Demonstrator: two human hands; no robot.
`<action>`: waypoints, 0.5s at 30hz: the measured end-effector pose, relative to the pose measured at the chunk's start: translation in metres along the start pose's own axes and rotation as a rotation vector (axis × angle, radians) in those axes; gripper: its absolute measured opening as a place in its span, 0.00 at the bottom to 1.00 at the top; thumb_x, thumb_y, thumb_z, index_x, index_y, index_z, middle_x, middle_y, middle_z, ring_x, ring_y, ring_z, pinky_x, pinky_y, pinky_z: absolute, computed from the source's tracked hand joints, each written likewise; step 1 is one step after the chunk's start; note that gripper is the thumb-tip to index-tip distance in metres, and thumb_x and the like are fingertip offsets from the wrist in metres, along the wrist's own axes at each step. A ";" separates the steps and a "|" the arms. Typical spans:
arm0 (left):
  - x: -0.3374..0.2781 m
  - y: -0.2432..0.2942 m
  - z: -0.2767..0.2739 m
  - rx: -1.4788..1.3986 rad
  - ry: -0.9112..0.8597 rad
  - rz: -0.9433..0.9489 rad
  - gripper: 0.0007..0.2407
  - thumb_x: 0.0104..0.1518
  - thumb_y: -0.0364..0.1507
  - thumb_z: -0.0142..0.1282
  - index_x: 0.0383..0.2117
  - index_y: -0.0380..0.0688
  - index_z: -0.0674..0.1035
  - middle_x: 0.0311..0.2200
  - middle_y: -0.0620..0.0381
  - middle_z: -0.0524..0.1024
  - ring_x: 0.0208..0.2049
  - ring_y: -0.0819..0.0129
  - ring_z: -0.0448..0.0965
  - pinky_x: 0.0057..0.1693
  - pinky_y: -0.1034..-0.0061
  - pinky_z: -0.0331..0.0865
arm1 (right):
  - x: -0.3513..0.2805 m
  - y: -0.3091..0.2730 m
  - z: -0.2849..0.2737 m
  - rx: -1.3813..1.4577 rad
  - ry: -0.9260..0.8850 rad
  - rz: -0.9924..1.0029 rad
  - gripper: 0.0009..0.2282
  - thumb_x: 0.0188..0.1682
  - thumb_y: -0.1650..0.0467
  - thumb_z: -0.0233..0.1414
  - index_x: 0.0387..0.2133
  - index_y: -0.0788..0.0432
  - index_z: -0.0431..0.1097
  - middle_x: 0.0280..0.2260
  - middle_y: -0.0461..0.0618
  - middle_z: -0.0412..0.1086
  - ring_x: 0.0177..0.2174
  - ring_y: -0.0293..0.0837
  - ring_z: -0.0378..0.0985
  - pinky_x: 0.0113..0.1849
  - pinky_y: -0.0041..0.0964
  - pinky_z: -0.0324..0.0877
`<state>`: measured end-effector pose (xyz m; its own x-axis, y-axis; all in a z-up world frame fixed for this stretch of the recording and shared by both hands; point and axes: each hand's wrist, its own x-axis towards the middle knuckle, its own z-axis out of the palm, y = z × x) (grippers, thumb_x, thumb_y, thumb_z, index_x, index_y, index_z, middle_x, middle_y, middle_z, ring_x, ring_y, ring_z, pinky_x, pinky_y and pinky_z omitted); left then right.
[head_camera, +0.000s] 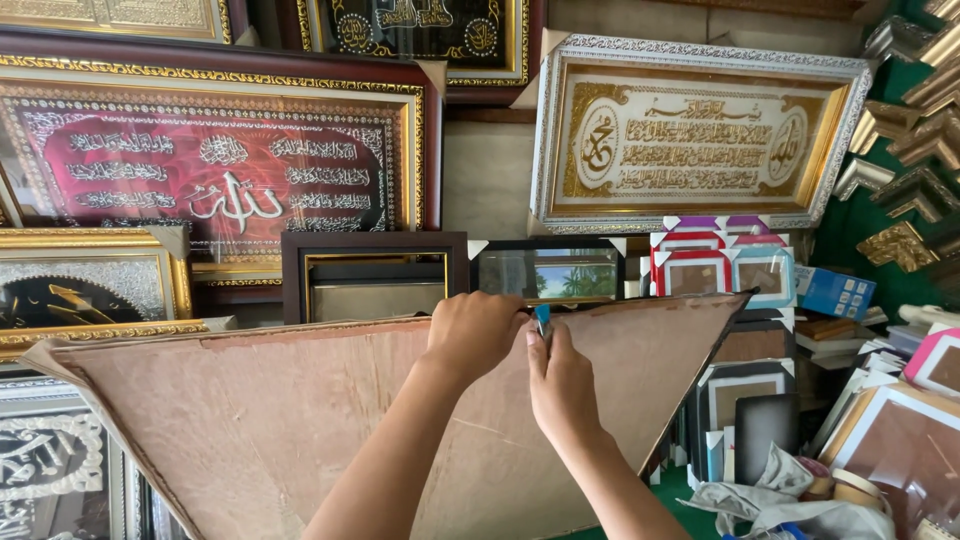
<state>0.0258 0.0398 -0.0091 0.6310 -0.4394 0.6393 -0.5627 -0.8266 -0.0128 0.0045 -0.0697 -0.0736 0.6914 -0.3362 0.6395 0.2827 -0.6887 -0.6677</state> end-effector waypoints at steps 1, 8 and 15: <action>0.000 0.000 0.000 0.010 -0.002 0.002 0.10 0.52 0.36 0.43 0.35 0.57 0.77 0.25 0.58 0.77 0.31 0.58 0.78 0.37 0.70 0.70 | 0.001 0.002 0.002 -0.047 0.001 -0.014 0.11 0.49 0.62 0.37 0.33 0.56 0.60 0.25 0.56 0.71 0.27 0.50 0.76 0.29 0.40 0.73; -0.001 0.001 -0.002 0.000 -0.012 -0.021 0.09 0.52 0.35 0.44 0.36 0.58 0.77 0.25 0.59 0.77 0.30 0.60 0.78 0.36 0.71 0.71 | -0.004 -0.010 0.000 -0.108 0.007 -0.008 0.12 0.49 0.62 0.35 0.34 0.56 0.59 0.26 0.55 0.71 0.29 0.51 0.76 0.30 0.42 0.73; 0.001 -0.002 0.003 -0.004 -0.002 -0.007 0.10 0.52 0.35 0.44 0.37 0.57 0.77 0.27 0.58 0.78 0.31 0.60 0.78 0.37 0.71 0.70 | -0.003 -0.019 -0.002 -0.220 -0.051 0.027 0.13 0.50 0.63 0.34 0.37 0.59 0.58 0.26 0.58 0.70 0.29 0.53 0.76 0.30 0.42 0.74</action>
<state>0.0292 0.0397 -0.0108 0.6361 -0.4345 0.6377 -0.5604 -0.8282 -0.0053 -0.0039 -0.0567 -0.0622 0.7313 -0.3274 0.5983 0.1152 -0.8053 -0.5816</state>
